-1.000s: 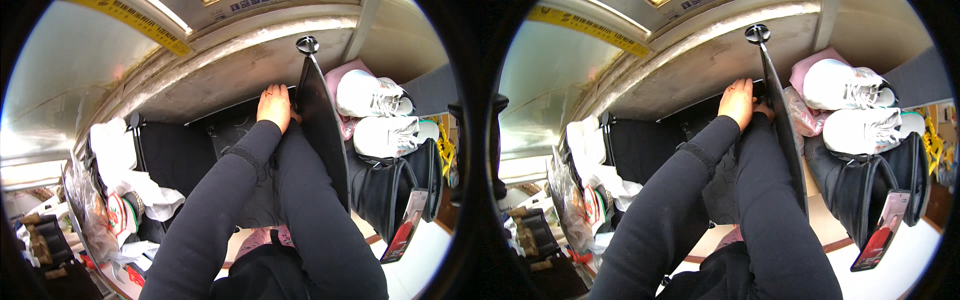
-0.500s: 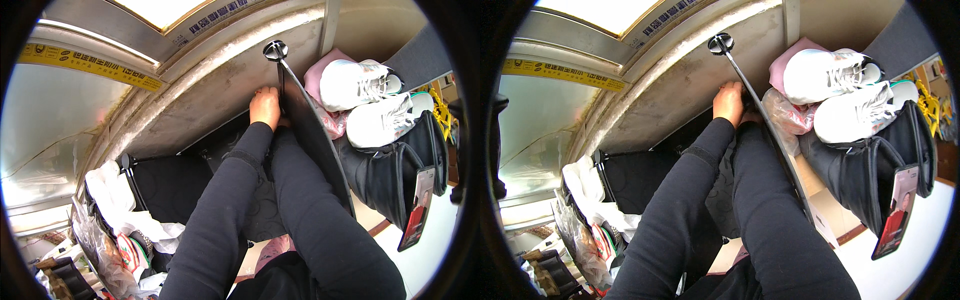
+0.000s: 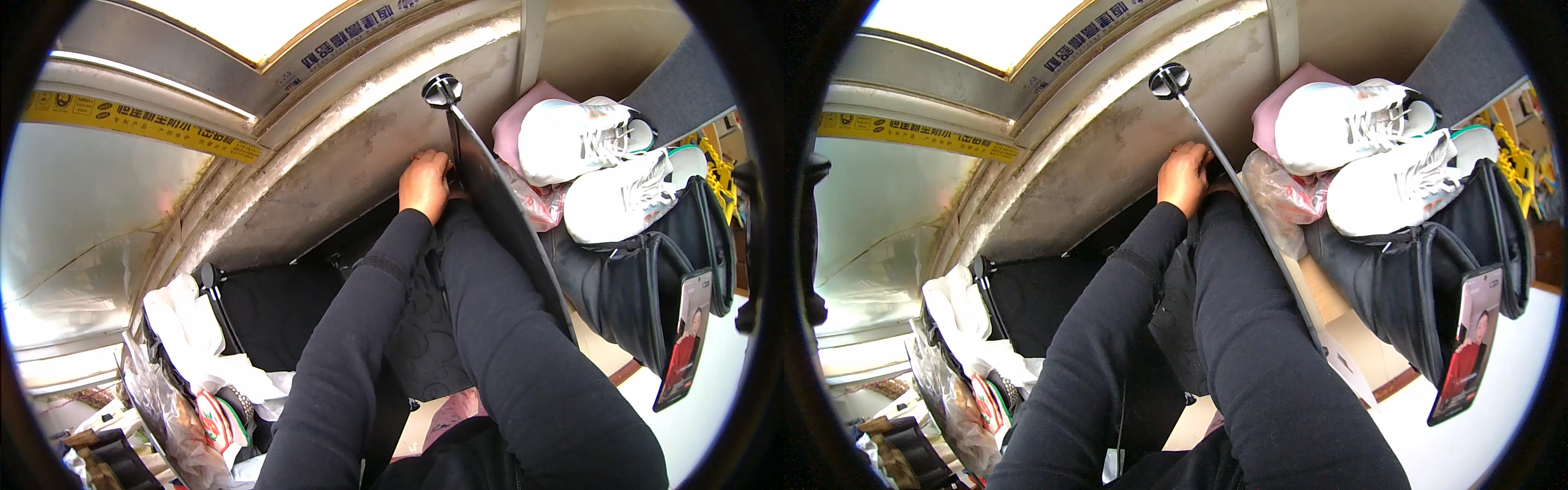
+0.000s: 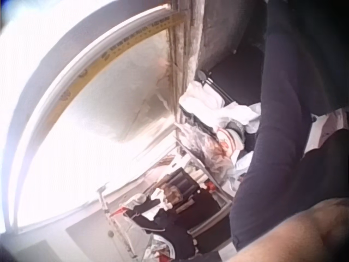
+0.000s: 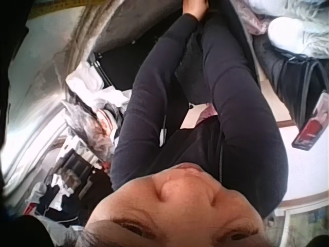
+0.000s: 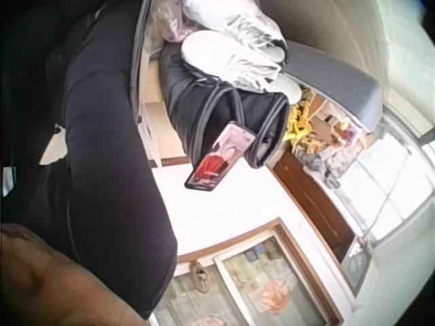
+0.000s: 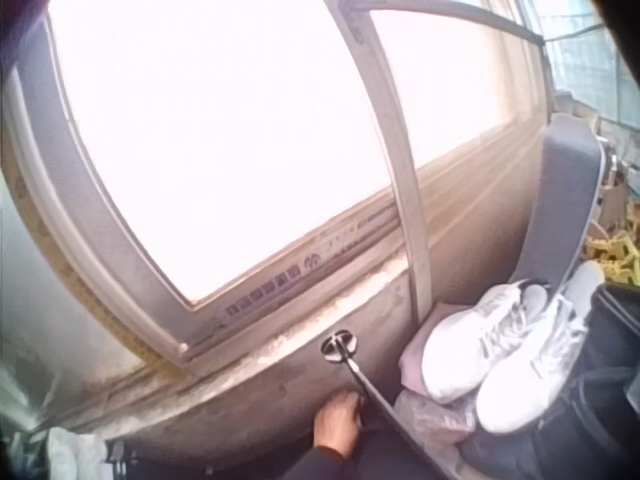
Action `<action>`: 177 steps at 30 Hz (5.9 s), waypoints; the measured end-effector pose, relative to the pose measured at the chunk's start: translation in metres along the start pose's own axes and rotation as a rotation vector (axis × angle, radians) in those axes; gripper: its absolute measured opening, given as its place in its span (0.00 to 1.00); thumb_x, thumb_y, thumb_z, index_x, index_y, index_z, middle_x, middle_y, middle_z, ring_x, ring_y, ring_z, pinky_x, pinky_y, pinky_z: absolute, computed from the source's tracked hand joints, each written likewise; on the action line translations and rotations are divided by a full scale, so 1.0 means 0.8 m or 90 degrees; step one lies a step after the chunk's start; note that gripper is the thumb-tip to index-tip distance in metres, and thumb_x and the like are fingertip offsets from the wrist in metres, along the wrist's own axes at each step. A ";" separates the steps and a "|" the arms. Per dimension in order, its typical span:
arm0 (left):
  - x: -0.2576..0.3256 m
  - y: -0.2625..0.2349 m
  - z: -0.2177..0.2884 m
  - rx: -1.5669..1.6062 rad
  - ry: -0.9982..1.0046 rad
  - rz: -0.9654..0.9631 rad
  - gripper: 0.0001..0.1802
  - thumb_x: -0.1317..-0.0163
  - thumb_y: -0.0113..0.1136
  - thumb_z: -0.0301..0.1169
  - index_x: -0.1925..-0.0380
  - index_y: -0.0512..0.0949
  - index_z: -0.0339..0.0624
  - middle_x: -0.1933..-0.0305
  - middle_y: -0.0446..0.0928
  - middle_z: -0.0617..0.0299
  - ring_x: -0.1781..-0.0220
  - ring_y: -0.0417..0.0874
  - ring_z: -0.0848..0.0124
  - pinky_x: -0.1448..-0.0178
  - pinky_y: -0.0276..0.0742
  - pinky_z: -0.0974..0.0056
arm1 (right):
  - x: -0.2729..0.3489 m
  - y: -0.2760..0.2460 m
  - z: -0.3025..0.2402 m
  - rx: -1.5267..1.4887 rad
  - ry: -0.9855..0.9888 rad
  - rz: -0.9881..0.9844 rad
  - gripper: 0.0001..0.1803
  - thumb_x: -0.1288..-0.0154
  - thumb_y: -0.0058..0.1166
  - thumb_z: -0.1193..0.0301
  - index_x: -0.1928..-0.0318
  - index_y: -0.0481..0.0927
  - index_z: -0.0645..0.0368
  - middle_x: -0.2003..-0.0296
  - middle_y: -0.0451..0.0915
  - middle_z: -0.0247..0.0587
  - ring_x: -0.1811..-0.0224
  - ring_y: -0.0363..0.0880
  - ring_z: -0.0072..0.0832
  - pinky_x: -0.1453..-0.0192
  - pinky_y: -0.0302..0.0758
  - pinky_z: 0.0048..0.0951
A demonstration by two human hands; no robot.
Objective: The person assembles a black storage unit by inserting metal rods into slots on the panels and attaching side panels. They repeatedly pick up and place the panels, aligning them with the frame and securing them in place.
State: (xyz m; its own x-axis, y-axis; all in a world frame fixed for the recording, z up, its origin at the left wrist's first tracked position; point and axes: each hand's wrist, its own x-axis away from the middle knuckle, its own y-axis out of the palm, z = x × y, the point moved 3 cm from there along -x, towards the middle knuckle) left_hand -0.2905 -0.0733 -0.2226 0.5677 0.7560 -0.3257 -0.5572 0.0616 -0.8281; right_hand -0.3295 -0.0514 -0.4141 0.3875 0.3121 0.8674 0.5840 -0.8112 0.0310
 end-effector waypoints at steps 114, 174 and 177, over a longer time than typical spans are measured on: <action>0.096 -0.066 -0.062 0.021 -0.204 0.348 0.04 0.50 0.60 0.28 0.74 0.80 0.42 0.73 0.75 0.59 0.62 0.73 0.59 0.53 0.61 0.58 | -0.024 -0.009 0.007 -0.065 0.075 -0.141 0.32 0.30 0.28 0.48 0.42 0.64 0.63 0.48 0.74 0.55 0.49 0.76 0.45 0.43 0.67 0.41; 0.086 -0.172 0.045 -0.053 -0.239 0.501 0.02 0.44 0.59 0.28 0.72 0.77 0.43 0.72 0.75 0.63 0.67 0.75 0.62 0.60 0.65 0.61 | -0.068 -0.006 0.022 -0.138 0.121 -0.200 0.37 0.33 0.30 0.41 0.44 0.65 0.65 0.48 0.74 0.55 0.49 0.75 0.54 0.44 0.67 0.49; 0.091 -0.205 0.052 -0.095 -0.292 0.525 0.04 0.42 0.59 0.29 0.73 0.76 0.43 0.72 0.75 0.61 0.69 0.76 0.60 0.63 0.69 0.61 | -0.062 -0.003 0.023 -0.068 0.085 -0.185 0.36 0.31 0.26 0.43 0.52 0.69 0.66 0.57 0.79 0.53 0.52 0.77 0.47 0.46 0.69 0.47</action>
State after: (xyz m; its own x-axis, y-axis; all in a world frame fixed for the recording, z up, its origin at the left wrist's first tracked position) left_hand -0.1832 -0.0012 -0.0918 -0.2803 0.7078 -0.6484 -0.5741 -0.6650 -0.4777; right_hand -0.3374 -0.0558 -0.4661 0.1151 0.4758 0.8720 0.5758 -0.7473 0.3318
